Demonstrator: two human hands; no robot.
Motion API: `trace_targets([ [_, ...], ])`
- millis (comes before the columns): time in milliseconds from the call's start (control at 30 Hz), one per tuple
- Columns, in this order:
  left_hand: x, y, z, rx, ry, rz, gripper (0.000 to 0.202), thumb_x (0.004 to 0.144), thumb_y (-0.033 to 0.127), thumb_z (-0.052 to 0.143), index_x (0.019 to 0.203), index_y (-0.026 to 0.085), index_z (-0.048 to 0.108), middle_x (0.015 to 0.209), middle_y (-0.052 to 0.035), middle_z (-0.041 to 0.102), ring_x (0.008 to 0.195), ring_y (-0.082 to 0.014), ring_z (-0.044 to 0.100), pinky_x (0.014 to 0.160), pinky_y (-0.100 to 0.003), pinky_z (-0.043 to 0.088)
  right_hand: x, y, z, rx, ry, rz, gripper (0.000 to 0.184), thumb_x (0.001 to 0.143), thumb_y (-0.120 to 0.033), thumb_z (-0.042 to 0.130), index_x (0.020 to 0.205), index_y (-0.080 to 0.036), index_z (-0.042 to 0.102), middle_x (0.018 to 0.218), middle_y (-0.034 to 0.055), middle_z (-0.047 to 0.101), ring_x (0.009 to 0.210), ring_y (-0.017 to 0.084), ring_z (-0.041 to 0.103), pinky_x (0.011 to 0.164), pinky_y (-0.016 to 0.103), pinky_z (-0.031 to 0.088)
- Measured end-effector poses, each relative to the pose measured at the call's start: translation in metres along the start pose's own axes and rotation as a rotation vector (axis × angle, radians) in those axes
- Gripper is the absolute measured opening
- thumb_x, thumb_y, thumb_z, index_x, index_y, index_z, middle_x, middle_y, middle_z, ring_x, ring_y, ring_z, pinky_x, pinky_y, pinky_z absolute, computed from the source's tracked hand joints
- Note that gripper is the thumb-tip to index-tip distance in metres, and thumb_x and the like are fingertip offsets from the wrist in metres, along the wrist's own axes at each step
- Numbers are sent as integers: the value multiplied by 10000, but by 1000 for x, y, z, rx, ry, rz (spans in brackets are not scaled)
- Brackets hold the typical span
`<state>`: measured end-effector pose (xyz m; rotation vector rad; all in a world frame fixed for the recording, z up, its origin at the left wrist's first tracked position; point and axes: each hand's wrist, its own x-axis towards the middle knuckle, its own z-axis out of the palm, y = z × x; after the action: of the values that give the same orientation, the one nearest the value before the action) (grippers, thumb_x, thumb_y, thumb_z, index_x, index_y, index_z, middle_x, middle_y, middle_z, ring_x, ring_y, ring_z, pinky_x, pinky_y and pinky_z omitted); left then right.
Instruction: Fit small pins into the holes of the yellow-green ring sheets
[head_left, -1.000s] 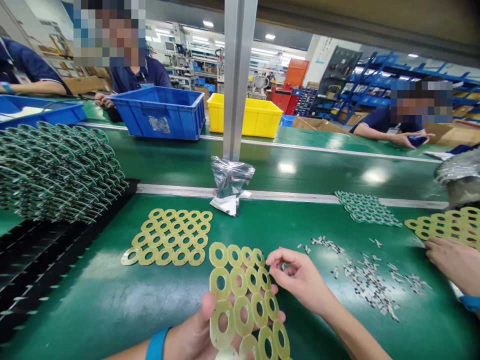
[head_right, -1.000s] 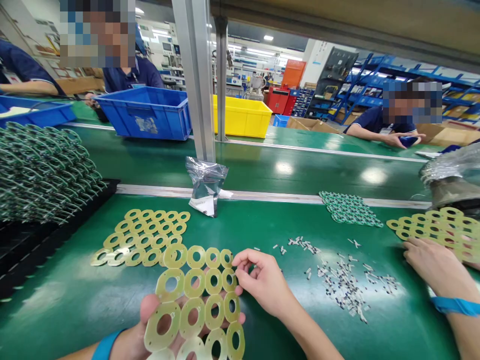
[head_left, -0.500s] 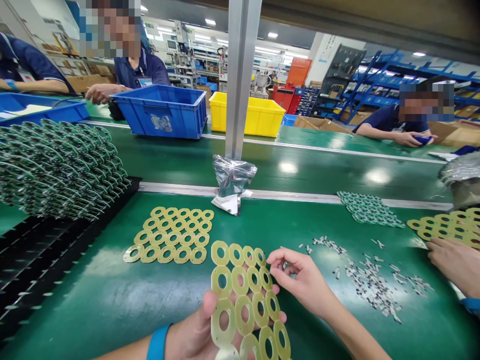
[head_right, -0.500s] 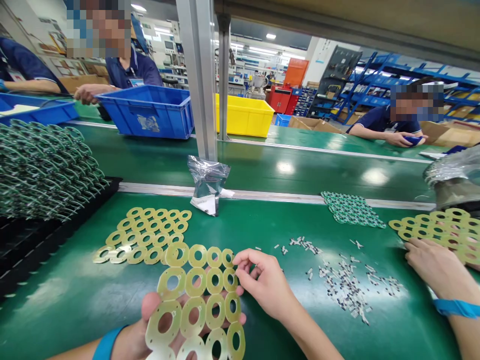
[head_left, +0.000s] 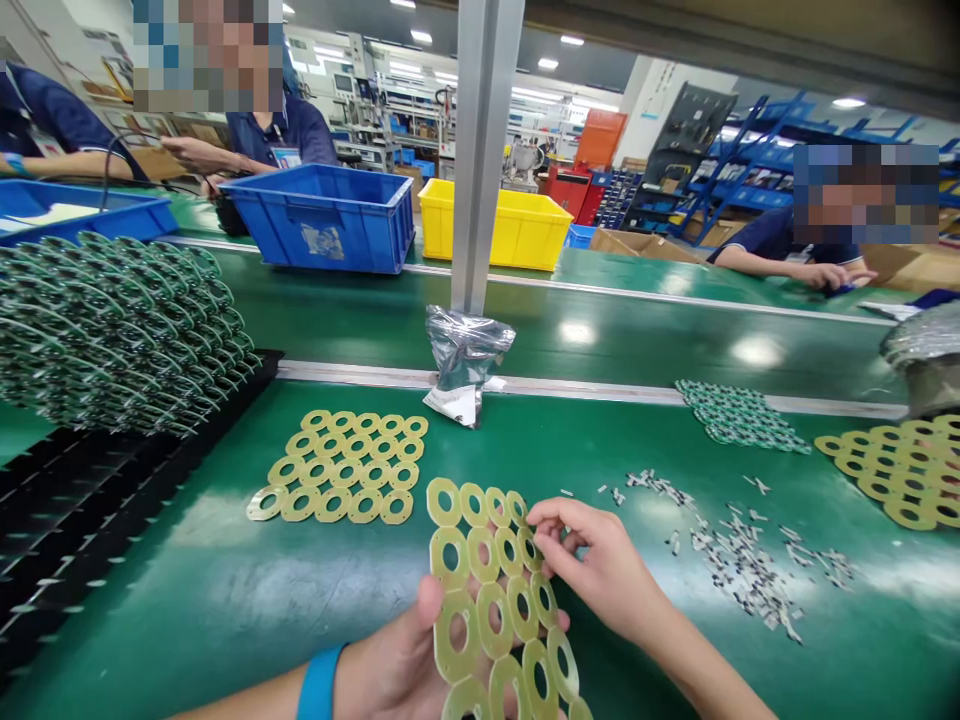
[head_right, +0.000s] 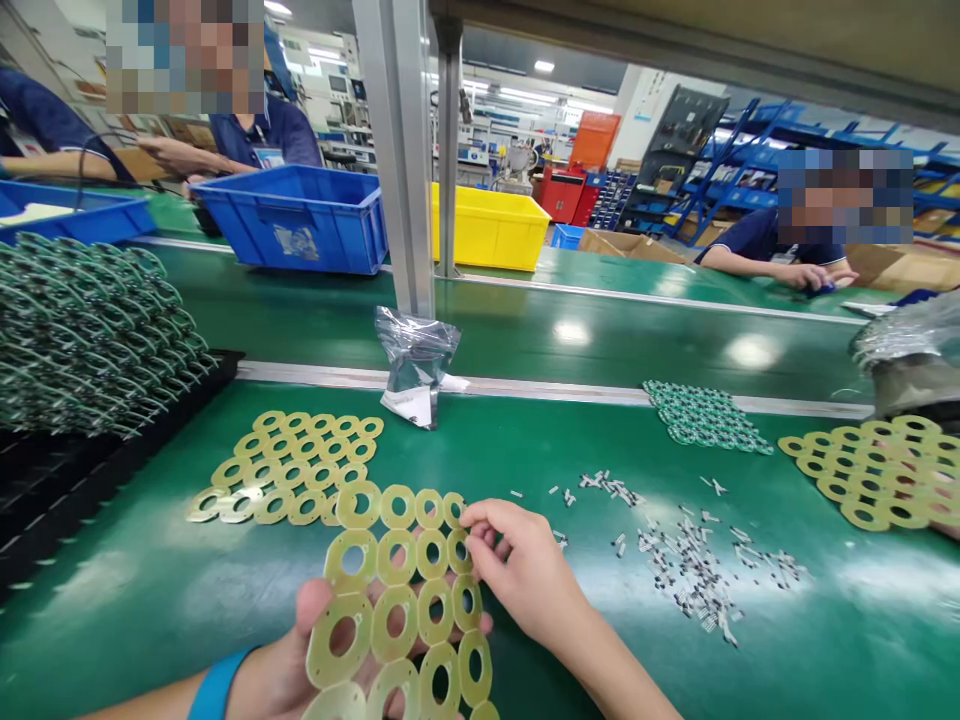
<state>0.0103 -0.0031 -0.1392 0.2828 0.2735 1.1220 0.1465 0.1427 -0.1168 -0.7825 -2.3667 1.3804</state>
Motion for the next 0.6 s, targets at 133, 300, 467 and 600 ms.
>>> trace_targets([
  [133,2,4,5,20,32,5,1037,508,661,621,1313,101,282,1329,-198,375,1233,-394,296,1021,-557,172,1,-2,-10,-41,45,55,109,802,-242,501,815,-195,598,746,6,569,611,113,575,497,199,428],
  [300,1,4,6,1,28,29,910,538,646,609,1263,142,391,1277,-154,462,1219,-378,331,1027,-544,171,-1,-2,-9,-74,40,58,138,788,-222,522,692,-181,613,681,14,585,589,116,568,514,207,420],
  [467,0,2,4,-22,-5,23,867,554,636,606,1255,167,409,1295,-131,447,1224,-368,328,1025,-541,187,-1,2,1,-59,68,75,158,781,-209,525,644,-181,599,625,14,583,587,131,577,505,212,420],
  [600,1,1,5,-19,6,23,874,549,652,595,1241,145,429,1301,-128,440,1230,-348,329,1036,-487,219,-1,3,4,-114,98,41,177,785,-205,521,635,-189,612,590,9,576,543,124,537,489,216,399],
])
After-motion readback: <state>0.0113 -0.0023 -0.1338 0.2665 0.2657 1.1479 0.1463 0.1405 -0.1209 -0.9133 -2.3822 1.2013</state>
